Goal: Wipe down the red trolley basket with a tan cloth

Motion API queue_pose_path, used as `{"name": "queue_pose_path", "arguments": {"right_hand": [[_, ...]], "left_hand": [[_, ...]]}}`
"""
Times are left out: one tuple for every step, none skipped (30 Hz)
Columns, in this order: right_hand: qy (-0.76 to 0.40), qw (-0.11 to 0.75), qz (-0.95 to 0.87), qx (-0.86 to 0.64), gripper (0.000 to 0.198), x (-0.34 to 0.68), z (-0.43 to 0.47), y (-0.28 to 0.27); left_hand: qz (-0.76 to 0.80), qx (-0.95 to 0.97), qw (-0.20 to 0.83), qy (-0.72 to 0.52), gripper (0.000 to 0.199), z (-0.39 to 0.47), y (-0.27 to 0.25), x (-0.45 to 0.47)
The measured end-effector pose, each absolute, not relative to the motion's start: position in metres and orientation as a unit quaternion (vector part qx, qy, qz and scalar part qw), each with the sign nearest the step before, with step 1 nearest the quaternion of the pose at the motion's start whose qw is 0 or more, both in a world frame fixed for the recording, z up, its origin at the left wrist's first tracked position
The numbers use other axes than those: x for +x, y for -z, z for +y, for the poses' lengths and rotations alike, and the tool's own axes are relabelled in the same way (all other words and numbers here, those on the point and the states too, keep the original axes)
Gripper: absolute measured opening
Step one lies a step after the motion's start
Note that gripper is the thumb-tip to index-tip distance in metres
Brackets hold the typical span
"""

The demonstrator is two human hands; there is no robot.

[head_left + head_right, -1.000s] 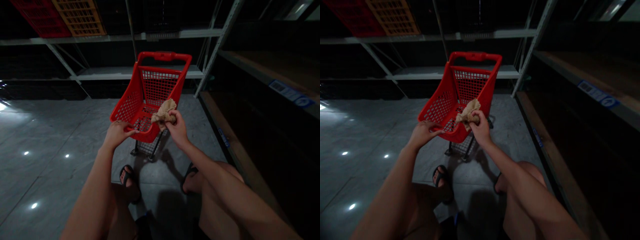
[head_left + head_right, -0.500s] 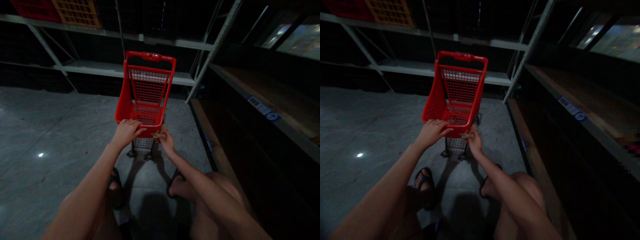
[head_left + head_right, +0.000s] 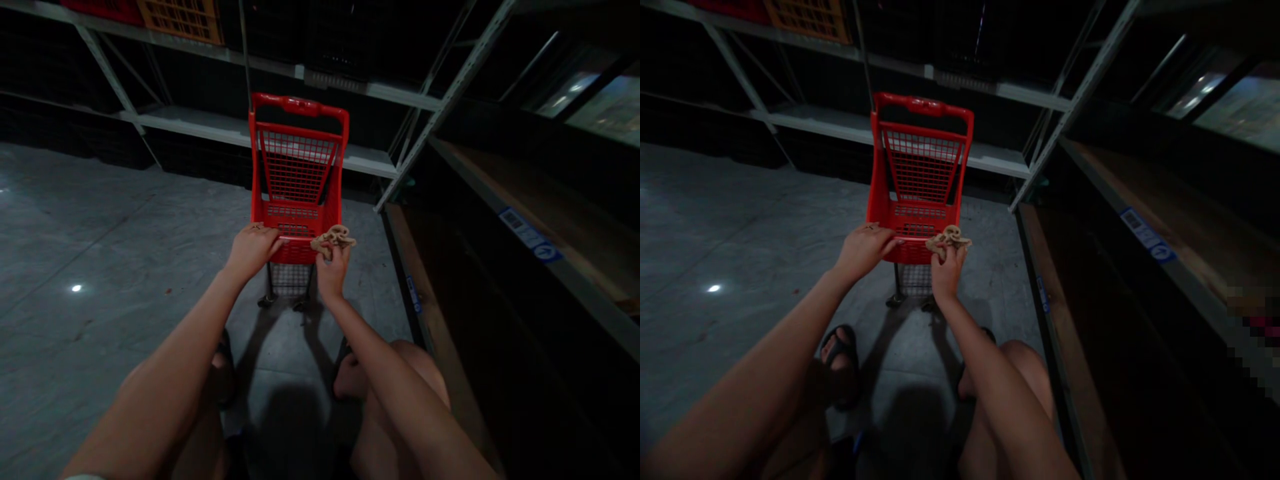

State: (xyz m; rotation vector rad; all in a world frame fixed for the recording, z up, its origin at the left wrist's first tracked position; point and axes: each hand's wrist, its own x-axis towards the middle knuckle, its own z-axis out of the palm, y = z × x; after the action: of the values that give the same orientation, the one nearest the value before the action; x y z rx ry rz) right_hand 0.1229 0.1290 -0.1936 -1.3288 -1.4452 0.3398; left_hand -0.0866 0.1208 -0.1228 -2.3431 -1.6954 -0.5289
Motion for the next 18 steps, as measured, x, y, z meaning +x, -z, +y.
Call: {"name": "queue_pose_path", "arguments": {"right_hand": [[-0.159,0.533,-0.611,-0.564,0.023,0.124,0.130,0.203],[-0.180,0.515,-0.616,-0.568,0.022,0.126,0.130,0.211],[-0.203,0.494,-0.622,-0.573,0.020,0.128,0.129,0.219],[-0.225,0.473,-0.626,-0.577,0.018,0.129,0.128,0.226],[-0.241,0.458,-0.628,-0.581,0.016,0.130,0.126,0.230],[-0.251,0.451,-0.626,-0.584,0.015,0.130,0.125,0.231],[-0.252,0.452,-0.622,-0.587,0.015,0.130,0.123,0.229],[-0.247,0.462,-0.617,-0.588,0.015,0.131,0.123,0.223],[-0.235,0.478,-0.611,-0.586,0.017,0.131,0.122,0.214],[-0.219,0.498,-0.606,-0.581,0.018,0.133,0.122,0.203],[-0.199,0.519,-0.601,-0.574,0.019,0.135,0.122,0.191],[-0.178,0.539,-0.595,-0.568,0.019,0.137,0.123,0.179],[-0.156,0.557,-0.588,-0.566,0.019,0.140,0.123,0.169],[-0.138,0.570,-0.580,-0.565,0.018,0.143,0.123,0.162],[-0.124,0.579,-0.573,-0.567,0.018,0.146,0.122,0.159],[-0.114,0.585,-0.564,-0.572,0.018,0.147,0.121,0.160],[-0.108,0.589,-0.554,-0.579,0.019,0.149,0.120,0.166],[-0.112,0.589,-0.544,-0.587,0.019,0.150,0.118,0.174]], "left_hand": [[-0.573,-0.792,0.098,0.185,0.039,0.122,0.123,-0.086],[-0.573,-0.791,0.098,0.189,0.039,0.122,0.123,-0.086],[-0.573,-0.790,0.101,0.191,0.040,0.123,0.123,-0.086],[-0.574,-0.789,0.105,0.191,0.041,0.123,0.124,-0.086],[-0.576,-0.788,0.108,0.190,0.041,0.123,0.124,-0.085],[-0.576,-0.787,0.110,0.190,0.041,0.123,0.124,-0.084],[-0.575,-0.787,0.110,0.194,0.040,0.122,0.125,-0.081],[-0.573,-0.787,0.110,0.198,0.038,0.121,0.125,-0.078],[-0.570,-0.788,0.110,0.203,0.037,0.120,0.125,-0.074],[-0.566,-0.790,0.112,0.207,0.035,0.119,0.126,-0.069],[-0.560,-0.794,0.114,0.207,0.034,0.118,0.126,-0.063],[-0.552,-0.800,0.116,0.204,0.033,0.117,0.126,-0.058],[-0.540,-0.809,0.118,0.198,0.032,0.116,0.126,-0.053],[-0.524,-0.821,0.118,0.192,0.031,0.115,0.125,-0.049],[-0.500,-0.837,0.119,0.186,0.029,0.115,0.124,-0.045],[-0.471,-0.855,0.120,0.182,0.027,0.116,0.122,-0.044],[-0.440,-0.871,0.121,0.181,0.026,0.117,0.120,-0.044],[-0.412,-0.884,0.121,0.184,0.026,0.118,0.118,-0.045]]}}
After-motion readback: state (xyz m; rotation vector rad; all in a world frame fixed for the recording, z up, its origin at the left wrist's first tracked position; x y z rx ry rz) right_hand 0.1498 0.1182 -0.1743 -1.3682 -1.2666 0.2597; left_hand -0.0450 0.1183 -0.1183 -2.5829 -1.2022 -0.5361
